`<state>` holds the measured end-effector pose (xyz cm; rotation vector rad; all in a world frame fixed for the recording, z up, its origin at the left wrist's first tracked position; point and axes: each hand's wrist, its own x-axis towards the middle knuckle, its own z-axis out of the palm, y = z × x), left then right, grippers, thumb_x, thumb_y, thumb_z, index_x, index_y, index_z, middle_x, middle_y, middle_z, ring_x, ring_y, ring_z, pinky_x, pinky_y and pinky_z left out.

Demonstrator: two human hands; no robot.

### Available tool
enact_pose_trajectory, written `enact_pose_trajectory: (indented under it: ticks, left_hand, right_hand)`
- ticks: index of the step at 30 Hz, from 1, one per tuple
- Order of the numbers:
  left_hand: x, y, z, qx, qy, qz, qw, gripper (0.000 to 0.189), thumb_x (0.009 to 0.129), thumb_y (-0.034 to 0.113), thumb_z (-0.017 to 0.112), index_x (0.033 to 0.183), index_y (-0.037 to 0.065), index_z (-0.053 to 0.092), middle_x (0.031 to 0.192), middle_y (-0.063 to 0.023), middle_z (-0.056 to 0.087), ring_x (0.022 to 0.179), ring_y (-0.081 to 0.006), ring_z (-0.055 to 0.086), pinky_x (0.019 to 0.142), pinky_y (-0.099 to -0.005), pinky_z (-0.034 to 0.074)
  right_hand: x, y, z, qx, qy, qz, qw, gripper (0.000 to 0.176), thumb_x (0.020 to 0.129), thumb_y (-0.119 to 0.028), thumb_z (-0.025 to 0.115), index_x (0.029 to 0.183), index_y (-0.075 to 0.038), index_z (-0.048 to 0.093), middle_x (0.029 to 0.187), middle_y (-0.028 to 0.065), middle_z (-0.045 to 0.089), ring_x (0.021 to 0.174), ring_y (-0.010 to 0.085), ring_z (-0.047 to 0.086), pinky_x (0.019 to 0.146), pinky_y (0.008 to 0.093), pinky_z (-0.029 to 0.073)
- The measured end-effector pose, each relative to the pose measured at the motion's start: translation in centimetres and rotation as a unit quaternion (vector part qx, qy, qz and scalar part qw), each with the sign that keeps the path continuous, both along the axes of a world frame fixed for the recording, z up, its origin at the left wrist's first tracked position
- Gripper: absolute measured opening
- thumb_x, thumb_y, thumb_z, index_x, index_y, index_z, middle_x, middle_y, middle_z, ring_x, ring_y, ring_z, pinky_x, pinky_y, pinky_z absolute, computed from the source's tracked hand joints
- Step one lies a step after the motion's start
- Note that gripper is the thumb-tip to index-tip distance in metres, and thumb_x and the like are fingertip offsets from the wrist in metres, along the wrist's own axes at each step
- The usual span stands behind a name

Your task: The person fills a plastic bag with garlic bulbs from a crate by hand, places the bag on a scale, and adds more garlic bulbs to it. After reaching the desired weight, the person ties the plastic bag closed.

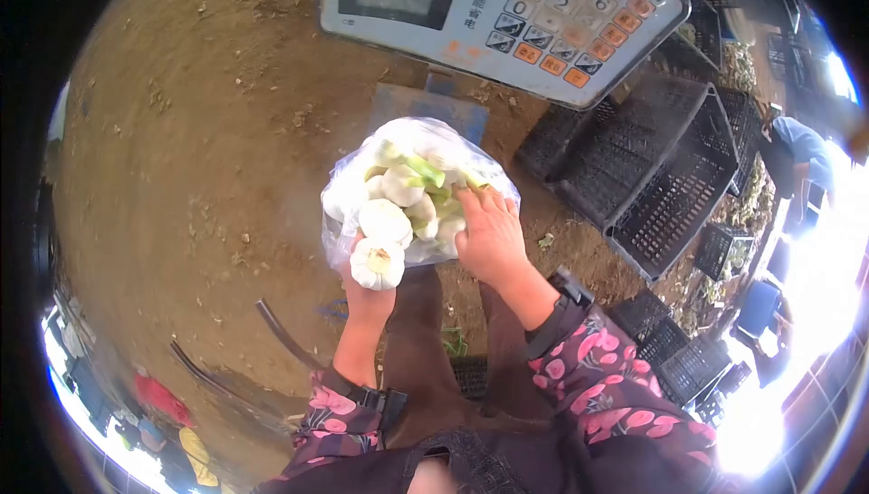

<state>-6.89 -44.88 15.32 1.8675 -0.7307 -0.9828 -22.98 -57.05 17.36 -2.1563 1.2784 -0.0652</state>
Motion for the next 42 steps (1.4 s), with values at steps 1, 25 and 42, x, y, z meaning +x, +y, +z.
enact_pose_trajectory:
  ticks: [1,25,42]
  left_hand:
    - [-0.2,0.2,0.0,0.014,-0.049,-0.025,0.998,0.031,0.077,0.008,0.065,0.107,0.002,0.063,0.109,-0.0138,0.06,0.111,-0.0325,0.053,0.092,-0.0424,0.043]
    - [1.2,1.9,4.1,0.074,-0.164,-0.292,0.94,0.077,0.076,0.026,0.077,0.139,0.005,0.039,0.121,-0.0199,0.051,0.11,-0.0373,0.049,0.099,-0.0458,0.035]
    - [1.4,-1.0,4.1,0.003,-0.287,-0.174,0.942,0.033,0.082,0.008,0.067,0.112,0.002,0.056,0.102,-0.0131,0.062,0.112,-0.0373,0.055,0.108,-0.0505,0.027]
  right_hand:
    - [-0.5,0.0,0.0,-0.032,0.125,0.106,0.986,0.051,0.076,-0.017,0.056,0.126,-0.005,0.053,0.118,0.0179,0.058,0.114,0.0327,0.052,0.1,0.0407,0.036]
    - [-3.4,-3.6,10.8,0.198,0.029,0.324,0.925,0.013,0.07,-0.018,0.068,0.073,-0.007,0.062,0.069,0.0108,0.06,0.075,0.0318,0.058,0.075,0.0421,0.047]
    - [7.0,-5.5,1.6,0.252,0.01,-0.061,0.966,0.045,0.084,-0.037,0.067,0.104,0.003,0.057,0.087,0.0218,0.066,0.083,0.0381,0.065,0.072,0.0439,0.05]
